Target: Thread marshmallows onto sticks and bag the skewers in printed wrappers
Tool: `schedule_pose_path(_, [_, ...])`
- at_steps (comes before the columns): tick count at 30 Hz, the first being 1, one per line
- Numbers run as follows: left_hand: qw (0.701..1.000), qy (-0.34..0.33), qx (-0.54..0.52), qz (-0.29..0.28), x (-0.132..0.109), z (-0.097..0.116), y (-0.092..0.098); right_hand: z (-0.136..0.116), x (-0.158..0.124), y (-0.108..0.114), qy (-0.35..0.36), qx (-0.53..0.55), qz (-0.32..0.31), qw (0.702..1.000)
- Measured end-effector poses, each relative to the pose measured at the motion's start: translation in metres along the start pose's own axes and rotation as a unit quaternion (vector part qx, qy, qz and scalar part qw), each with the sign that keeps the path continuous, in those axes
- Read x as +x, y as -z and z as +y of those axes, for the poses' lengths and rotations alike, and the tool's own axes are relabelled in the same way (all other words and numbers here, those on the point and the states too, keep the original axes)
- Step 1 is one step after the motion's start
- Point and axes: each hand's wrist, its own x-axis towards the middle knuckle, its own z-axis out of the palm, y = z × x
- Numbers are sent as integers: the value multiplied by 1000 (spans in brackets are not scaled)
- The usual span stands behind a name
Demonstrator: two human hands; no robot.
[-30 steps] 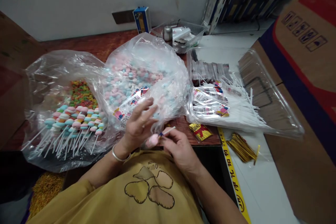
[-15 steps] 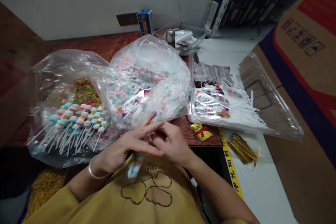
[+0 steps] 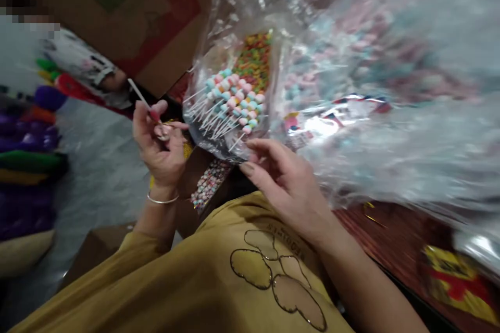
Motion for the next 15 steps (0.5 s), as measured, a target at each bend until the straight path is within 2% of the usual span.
schedule_pose_path(3, [987, 72, 108, 96, -28, -57, 30, 15, -5, 3, 1, -40, -35, 999])
schedule_pose_path(4, [980, 96, 145, 98, -41, -72, 35, 16, -9, 6, 3, -48, -33, 998])
schedule_pose_path(5, [975, 122, 174, 60, -54, -83, 36, 16, -13, 12, 3, -53, -24, 998])
schedule_pose_path(7, [963, 170, 199, -69, -77, -96, 31, 10, -26, 24, -4, -61, 3, 998])
schedule_pose_path(8, [956, 186, 207, -93, -85, -97, 26, 5, -33, 31, -11, -68, 11, 998])
schedule_pose_path(9, [958, 182, 206, -85, -88, -95, 19, 1, -41, 37, -21, -79, 12, 997])
schedule_pose_path(11, [979, 123, 162, -22, -83, -83, 2, -7, -59, 48, -44, -109, -15, 993])
schedule_pose_path(14, [999, -5, 10, 37, -55, -42, -28, -7, -88, 56, -96, -163, -85, 978])
schedule_pose_path(15, [998, -20, -60, 17, -44, -23, -39, -4, -97, 57, -117, -183, -98, 971])
